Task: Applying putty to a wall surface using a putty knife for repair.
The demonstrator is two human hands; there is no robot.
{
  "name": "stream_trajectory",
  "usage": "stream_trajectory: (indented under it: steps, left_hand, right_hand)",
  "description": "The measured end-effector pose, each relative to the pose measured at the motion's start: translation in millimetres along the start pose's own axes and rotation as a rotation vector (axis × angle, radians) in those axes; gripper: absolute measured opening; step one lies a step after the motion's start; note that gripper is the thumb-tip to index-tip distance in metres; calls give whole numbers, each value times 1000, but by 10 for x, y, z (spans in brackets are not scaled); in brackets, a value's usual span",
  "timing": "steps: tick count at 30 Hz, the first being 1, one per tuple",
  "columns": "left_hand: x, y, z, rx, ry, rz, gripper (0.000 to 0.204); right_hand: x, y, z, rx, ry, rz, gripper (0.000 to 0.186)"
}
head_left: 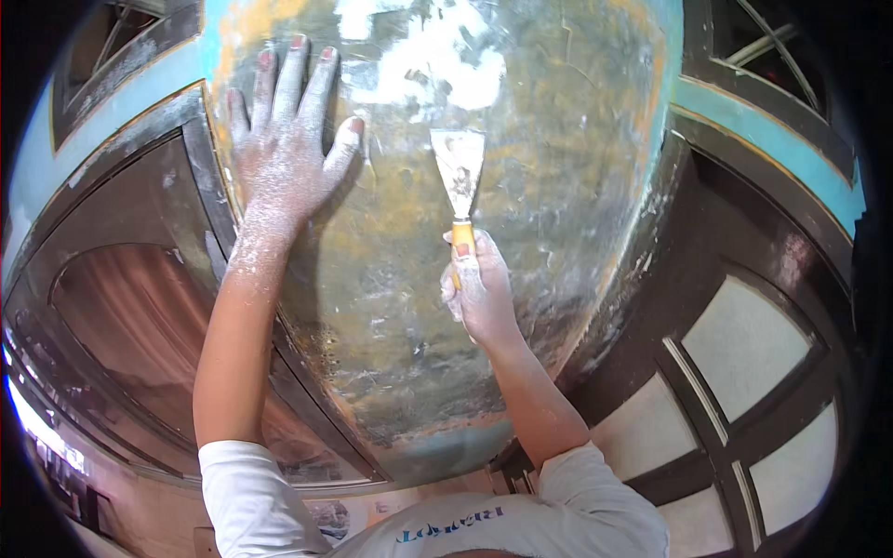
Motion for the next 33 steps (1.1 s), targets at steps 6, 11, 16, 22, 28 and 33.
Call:
stream_trajectory:
  steps: [6, 11, 16, 22, 28, 33]
  left_hand:
    - [13, -34, -22, -14, -24, 1, 72]
    - [-12, -14, -25, -4, 16, 2, 72]
    - [-26, -45, -21, -9, 6, 8, 73]
    - [-269, -108, -15, 1, 94, 40, 74]
    - [-696, -268, -13, -10, 194, 47, 76]
    - [-1376, -367, -82, -16, 299, 93, 80]
  right_hand:
    - [351, 695, 144, -50, -36, 140, 25]
    - [103, 78, 179, -12, -32, 20, 28]
    - [320, 447, 253, 2, -51, 96, 33]
    - [-259, -291, 150, -79, 37, -48, 35]
    - [5, 245, 244, -67, 8, 22, 36]
    - [-466, -782, 373, -139, 69, -104, 35]
Point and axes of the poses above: each hand's wrist, its own x-axis towards the middle knuckle, its own z-axis out of the back of the hand, y = z × x, the point moved 7 cm from there along x, towards the middle knuckle, and after that the axes turned 5 degrees about -y, right-handed, at the moved point
